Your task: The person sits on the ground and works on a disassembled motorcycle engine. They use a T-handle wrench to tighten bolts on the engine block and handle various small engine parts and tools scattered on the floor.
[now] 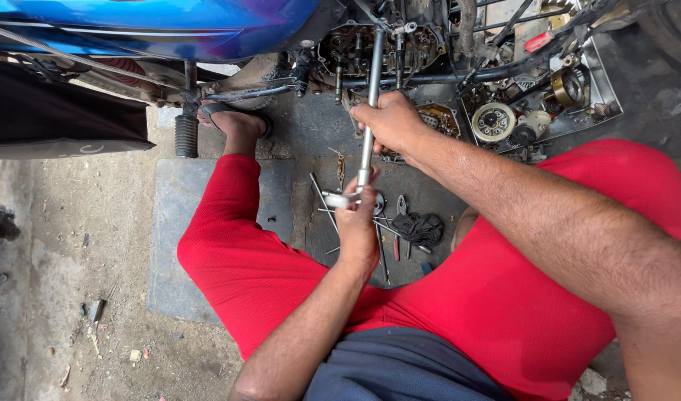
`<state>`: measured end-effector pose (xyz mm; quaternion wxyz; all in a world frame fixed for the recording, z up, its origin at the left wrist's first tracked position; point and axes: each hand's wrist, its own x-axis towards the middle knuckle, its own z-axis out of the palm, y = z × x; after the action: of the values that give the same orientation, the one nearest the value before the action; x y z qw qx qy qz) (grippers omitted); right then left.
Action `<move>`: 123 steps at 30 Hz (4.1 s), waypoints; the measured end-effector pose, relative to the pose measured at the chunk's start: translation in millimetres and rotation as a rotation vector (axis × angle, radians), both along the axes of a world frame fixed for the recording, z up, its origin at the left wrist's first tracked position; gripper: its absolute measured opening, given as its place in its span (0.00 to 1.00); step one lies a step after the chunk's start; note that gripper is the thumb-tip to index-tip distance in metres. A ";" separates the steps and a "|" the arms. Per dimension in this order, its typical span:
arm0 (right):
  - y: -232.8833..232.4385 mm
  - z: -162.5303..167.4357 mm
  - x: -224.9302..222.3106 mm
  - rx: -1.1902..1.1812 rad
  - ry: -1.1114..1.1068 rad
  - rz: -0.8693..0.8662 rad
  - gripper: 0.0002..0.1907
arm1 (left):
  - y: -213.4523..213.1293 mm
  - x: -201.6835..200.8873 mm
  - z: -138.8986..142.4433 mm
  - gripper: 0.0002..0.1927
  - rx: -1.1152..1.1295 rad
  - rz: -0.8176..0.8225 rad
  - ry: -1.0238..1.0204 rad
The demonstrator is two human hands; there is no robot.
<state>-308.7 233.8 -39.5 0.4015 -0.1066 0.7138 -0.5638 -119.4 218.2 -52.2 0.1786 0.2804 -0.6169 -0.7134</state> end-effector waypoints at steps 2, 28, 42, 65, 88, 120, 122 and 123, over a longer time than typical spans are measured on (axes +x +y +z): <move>0.2 -2.6 -2.0 0.041 0.043 -0.001 0.18 | 12.1 7.1 3.1 0.39 0.097 -0.079 0.067; -4.9 -6.9 -11.5 -0.093 0.025 -0.033 0.16 | 18.9 62.5 21.7 0.38 0.167 -0.248 0.193; -6.9 -2.2 -8.2 -0.105 0.039 -0.063 0.16 | 0.0 30.8 -5.8 0.37 0.250 -0.192 0.138; -3.0 -9.3 -16.5 0.036 0.040 -0.044 0.20 | -38.6 48.2 -20.3 0.15 -0.067 0.139 -0.002; -2.9 7.1 -26.7 0.127 -0.136 0.048 0.16 | -21.7 7.2 36.8 0.47 -1.174 -0.247 -0.513; -7.2 -5.4 -32.1 -0.068 0.033 -0.057 0.25 | 5.3 -40.3 98.2 0.14 -1.538 -0.611 -0.648; -6.5 -5.4 -29.1 -0.062 0.062 -0.086 0.25 | 3.7 -43.2 101.5 0.14 -1.491 -0.651 -0.636; -6.2 -4.7 -28.1 -0.066 0.050 -0.091 0.25 | 1.3 -43.2 102.1 0.14 -1.469 -0.671 -0.633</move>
<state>-336.9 227.6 -44.2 0.3536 -0.1014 0.7088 -0.6020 -162.6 219.4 49.9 -0.0855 0.0827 -0.9922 -0.0378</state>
